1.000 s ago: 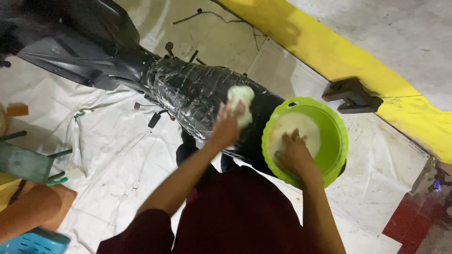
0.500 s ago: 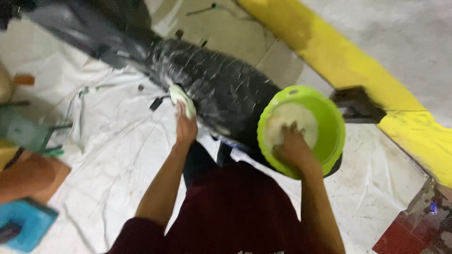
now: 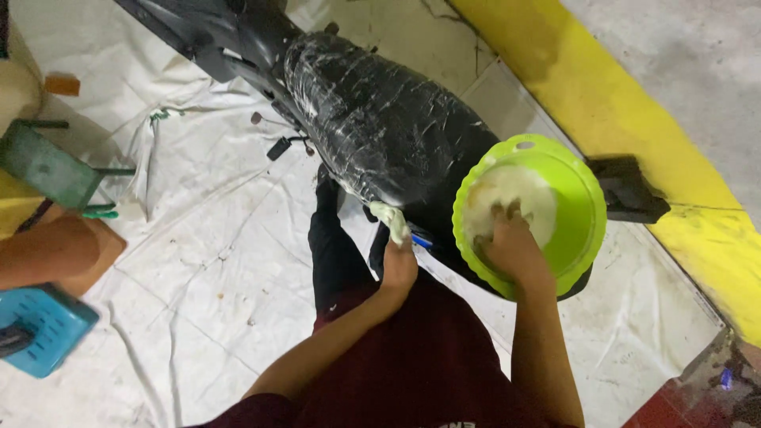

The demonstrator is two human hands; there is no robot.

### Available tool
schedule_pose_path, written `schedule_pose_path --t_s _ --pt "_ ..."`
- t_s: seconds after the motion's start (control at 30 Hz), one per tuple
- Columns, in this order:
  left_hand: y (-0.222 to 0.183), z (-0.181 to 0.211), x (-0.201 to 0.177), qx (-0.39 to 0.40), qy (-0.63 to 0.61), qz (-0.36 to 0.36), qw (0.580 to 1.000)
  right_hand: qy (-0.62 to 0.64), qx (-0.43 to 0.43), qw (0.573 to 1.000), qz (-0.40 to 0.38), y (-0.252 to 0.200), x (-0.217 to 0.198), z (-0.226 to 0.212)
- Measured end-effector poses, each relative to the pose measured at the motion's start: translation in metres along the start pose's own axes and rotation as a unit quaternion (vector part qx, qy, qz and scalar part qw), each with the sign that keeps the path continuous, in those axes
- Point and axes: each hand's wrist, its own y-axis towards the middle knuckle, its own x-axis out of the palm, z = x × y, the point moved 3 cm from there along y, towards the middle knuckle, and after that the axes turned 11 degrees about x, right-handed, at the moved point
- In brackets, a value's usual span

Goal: The person scrubs the seat of a black motorcycle with a soapy cloth, repeatedly dipping the cloth into a green bucket of soapy water to maintain lather. The person focuses on cleaning the seat area thoroughly, moving the cloth back and forth across the surface.

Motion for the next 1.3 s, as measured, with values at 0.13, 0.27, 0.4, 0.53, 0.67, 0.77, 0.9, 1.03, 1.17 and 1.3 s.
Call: schedule_pose_path --t_s 0.13,0.27,0.4,0.53,0.67,0.77,0.9,1.03,1.17,1.3 --pt "0.045 0.027 -0.007 -0.17 -0.037 0.012 0.985 -0.017 -0.014 1.0 0.003 0.007 0.007 0.008" --pt "0.102 -0.022 -0.036 -0.04 0.151 0.083 0.984 -0.026 0.006 1.0 -0.016 0.0 0.007 0.007" --pt "0.124 -0.002 -0.047 -0.015 0.298 0.028 0.954 -0.008 0.022 1.0 -0.021 -0.002 -0.001 0.001" --pt "0.079 0.058 -0.04 0.001 0.367 -0.081 0.927 -0.024 0.036 0.999 -0.019 -0.001 -0.003 0.001" --pt "0.045 0.039 -0.022 0.14 0.544 -0.296 0.773 -0.005 0.003 1.0 -0.001 0.001 0.009 0.01" --pt "0.075 0.066 -0.027 0.143 0.551 -0.309 0.762 -0.006 0.006 1.0 0.0 0.005 0.012 0.016" --pt "0.154 0.065 -0.055 0.066 0.655 -0.336 0.674 -0.041 0.047 0.997 -0.034 0.004 0.006 0.008" --pt "0.213 0.022 -0.062 0.039 0.653 -0.26 0.71 -0.046 0.021 0.998 -0.027 0.005 0.012 0.011" --pt "0.21 0.025 -0.033 0.103 0.617 -0.216 0.749 -0.03 0.024 0.999 -0.021 0.003 0.01 0.01" --pt "0.147 0.017 0.011 0.243 0.632 -0.289 0.677 -0.031 0.044 0.998 -0.028 -0.002 0.001 0.004"
